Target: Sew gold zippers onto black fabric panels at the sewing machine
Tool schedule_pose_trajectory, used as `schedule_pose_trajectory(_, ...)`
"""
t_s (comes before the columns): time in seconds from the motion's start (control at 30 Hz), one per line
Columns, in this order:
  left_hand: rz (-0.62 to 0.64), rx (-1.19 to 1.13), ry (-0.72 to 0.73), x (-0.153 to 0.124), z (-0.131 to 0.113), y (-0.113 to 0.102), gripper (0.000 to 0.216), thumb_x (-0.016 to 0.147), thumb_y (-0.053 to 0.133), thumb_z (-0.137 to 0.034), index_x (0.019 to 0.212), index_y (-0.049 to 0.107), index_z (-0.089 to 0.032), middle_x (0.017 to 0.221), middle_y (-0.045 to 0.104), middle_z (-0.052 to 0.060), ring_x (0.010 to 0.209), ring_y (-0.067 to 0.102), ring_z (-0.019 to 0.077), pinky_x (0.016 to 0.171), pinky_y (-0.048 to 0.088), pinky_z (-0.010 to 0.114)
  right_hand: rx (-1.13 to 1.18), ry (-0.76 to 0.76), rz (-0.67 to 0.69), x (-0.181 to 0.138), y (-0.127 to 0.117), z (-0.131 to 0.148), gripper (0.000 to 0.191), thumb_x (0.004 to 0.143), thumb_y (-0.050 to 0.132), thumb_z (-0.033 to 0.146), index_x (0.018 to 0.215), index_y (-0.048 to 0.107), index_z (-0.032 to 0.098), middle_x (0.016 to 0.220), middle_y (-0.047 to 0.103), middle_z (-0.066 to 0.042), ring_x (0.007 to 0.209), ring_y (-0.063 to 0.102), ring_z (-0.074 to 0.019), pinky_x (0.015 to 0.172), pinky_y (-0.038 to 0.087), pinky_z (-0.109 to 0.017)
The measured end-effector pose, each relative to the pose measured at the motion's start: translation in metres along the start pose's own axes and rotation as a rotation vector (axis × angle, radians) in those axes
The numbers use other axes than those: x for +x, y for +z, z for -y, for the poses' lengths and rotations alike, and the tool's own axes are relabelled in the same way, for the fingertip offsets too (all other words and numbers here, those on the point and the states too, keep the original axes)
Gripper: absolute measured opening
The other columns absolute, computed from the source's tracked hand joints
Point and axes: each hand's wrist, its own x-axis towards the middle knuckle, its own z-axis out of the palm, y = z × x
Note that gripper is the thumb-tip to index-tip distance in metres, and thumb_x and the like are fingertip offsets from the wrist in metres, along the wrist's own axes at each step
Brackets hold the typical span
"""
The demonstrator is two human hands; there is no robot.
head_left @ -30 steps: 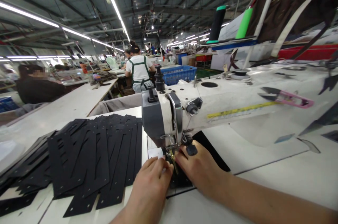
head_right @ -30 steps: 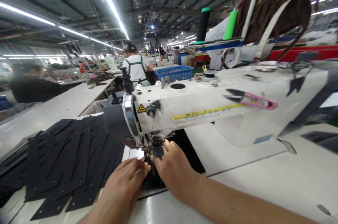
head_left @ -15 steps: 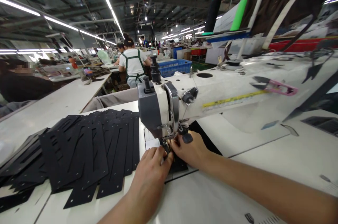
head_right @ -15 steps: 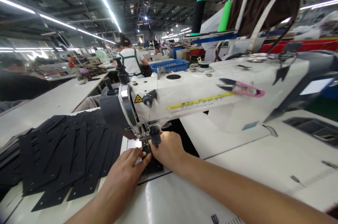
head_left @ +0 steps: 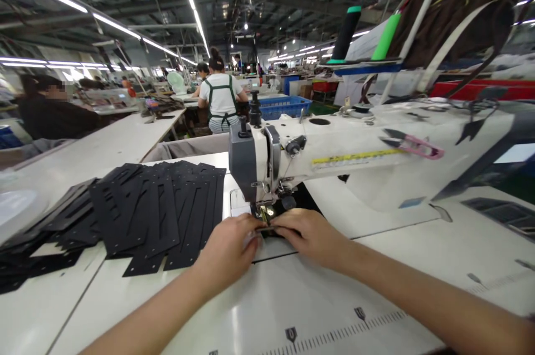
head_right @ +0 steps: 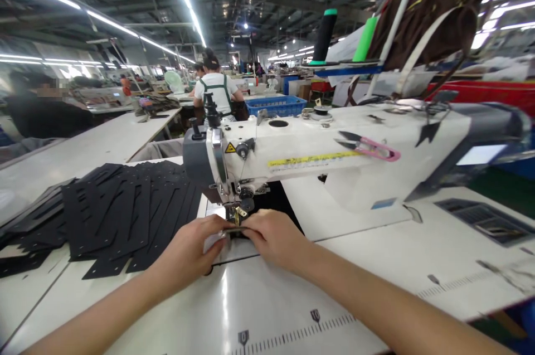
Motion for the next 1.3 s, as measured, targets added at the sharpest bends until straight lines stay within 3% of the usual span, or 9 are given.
schedule_pose_trajectory(0.1, -0.023, 0.085, -0.09, 0.012, -0.001, -0.005, 0.023, 0.069, 0.06, -0.015, 0.092, 0.059, -0.016, 0.085, 0.063, 0.004, 0.077, 0.062, 0.0202, 0.066, 0.049, 0.028, -0.009, 0.15, 0.088, 0.022, -0.014, 0.001, 0.017, 0.083, 0.052, 0.016, 0.077, 0.067, 0.017, 0.069, 0.066, -0.001, 0.066, 0.061, -0.0158, 0.06, 0.045, -0.025)
schedule_pose_trajectory(0.2, -0.072, 0.146, -0.082, 0.015, -0.001, -0.001, 0.008, 0.075, 0.058, -0.019, 0.081, 0.061, -0.016, 0.077, 0.062, 0.004, 0.071, 0.062, 0.0196, 0.061, 0.048, 0.027, -0.026, 0.159, 0.071, 0.029, -0.019, 0.005, 0.015, 0.081, 0.054, 0.016, 0.075, 0.068, 0.018, 0.068, 0.066, 0.0, 0.065, 0.061, -0.0166, 0.06, 0.045, -0.025)
schedule_pose_trajectory(0.3, -0.096, 0.203, 0.007, 0.008, -0.002, 0.011, 0.011, 0.078, 0.052, -0.013, 0.079, 0.062, -0.018, 0.075, 0.062, 0.003, 0.066, 0.061, 0.0177, 0.059, 0.048, 0.026, -0.095, 0.035, 0.032, 0.015, -0.005, 0.01, 0.015, 0.082, 0.053, 0.016, 0.087, 0.067, 0.018, 0.083, 0.069, -0.002, 0.074, 0.063, -0.0188, 0.067, 0.048, -0.028)
schedule_pose_trajectory(0.47, -0.151, 0.279, 0.159, -0.006, -0.003, 0.03, 0.016, 0.079, 0.046, -0.007, 0.077, 0.06, -0.014, 0.073, 0.061, 0.006, 0.067, 0.059, 0.0194, 0.065, 0.05, 0.031, -0.399, -0.254, -0.209, -0.008, 0.032, 0.01, 0.025, 0.079, 0.047, 0.002, 0.096, 0.064, 0.001, 0.103, 0.063, -0.018, 0.093, 0.061, -0.0258, 0.079, 0.051, -0.034)
schedule_pose_trajectory(0.67, -0.246, 0.312, 0.247, -0.003, 0.006, 0.033, 0.022, 0.085, 0.038, -0.009, 0.076, 0.057, -0.015, 0.072, 0.058, 0.005, 0.062, 0.058, 0.0161, 0.058, 0.05, 0.026, -0.426, -0.281, -0.248, -0.003, 0.035, 0.005, 0.024, 0.078, 0.046, 0.001, 0.092, 0.065, 0.001, 0.099, 0.064, -0.018, 0.09, 0.062, -0.0252, 0.078, 0.053, -0.033)
schedule_pose_trajectory(0.93, -0.23, 0.339, 0.234, 0.012, 0.016, 0.032, 0.02, 0.083, 0.041, -0.012, 0.075, 0.058, -0.016, 0.069, 0.058, 0.003, 0.06, 0.057, 0.0158, 0.055, 0.048, 0.026, -0.386, -0.245, -0.216, 0.011, 0.036, -0.002, 0.022, 0.077, 0.049, 0.0, 0.092, 0.064, 0.001, 0.097, 0.065, -0.017, 0.086, 0.063, -0.0241, 0.076, 0.054, -0.032)
schedule_pose_trajectory(1.1, -0.239, 0.271, 0.17, 0.01, 0.014, 0.025, 0.017, 0.08, 0.045, -0.012, 0.079, 0.061, -0.017, 0.076, 0.062, 0.006, 0.067, 0.061, 0.0172, 0.061, 0.052, 0.027, -0.337, -0.143, -0.141, 0.015, 0.028, 0.003, 0.016, 0.079, 0.052, 0.004, 0.089, 0.064, 0.005, 0.099, 0.065, -0.015, 0.08, 0.063, -0.0227, 0.071, 0.055, -0.033)
schedule_pose_trajectory(1.23, -0.278, 0.233, 0.19, -0.005, 0.015, 0.023, 0.024, 0.081, 0.045, -0.014, 0.097, 0.061, -0.018, 0.102, 0.064, 0.01, 0.096, 0.06, 0.024, 0.082, 0.051, 0.041, -0.322, -0.144, -0.244, 0.006, 0.032, 0.002, 0.024, 0.083, 0.047, 0.006, 0.101, 0.061, 0.0, 0.103, 0.063, -0.017, 0.092, 0.061, -0.0235, 0.083, 0.051, -0.034)
schedule_pose_trajectory(1.3, -0.271, 0.23, 0.255, -0.008, 0.019, 0.024, 0.027, 0.081, 0.042, -0.011, 0.099, 0.061, -0.019, 0.105, 0.065, 0.009, 0.101, 0.059, 0.0243, 0.09, 0.045, 0.048, -0.351, -0.173, -0.261, 0.003, 0.037, -0.001, 0.027, 0.084, 0.043, 0.005, 0.103, 0.06, -0.001, 0.104, 0.062, -0.018, 0.098, 0.059, -0.0237, 0.088, 0.049, -0.034)
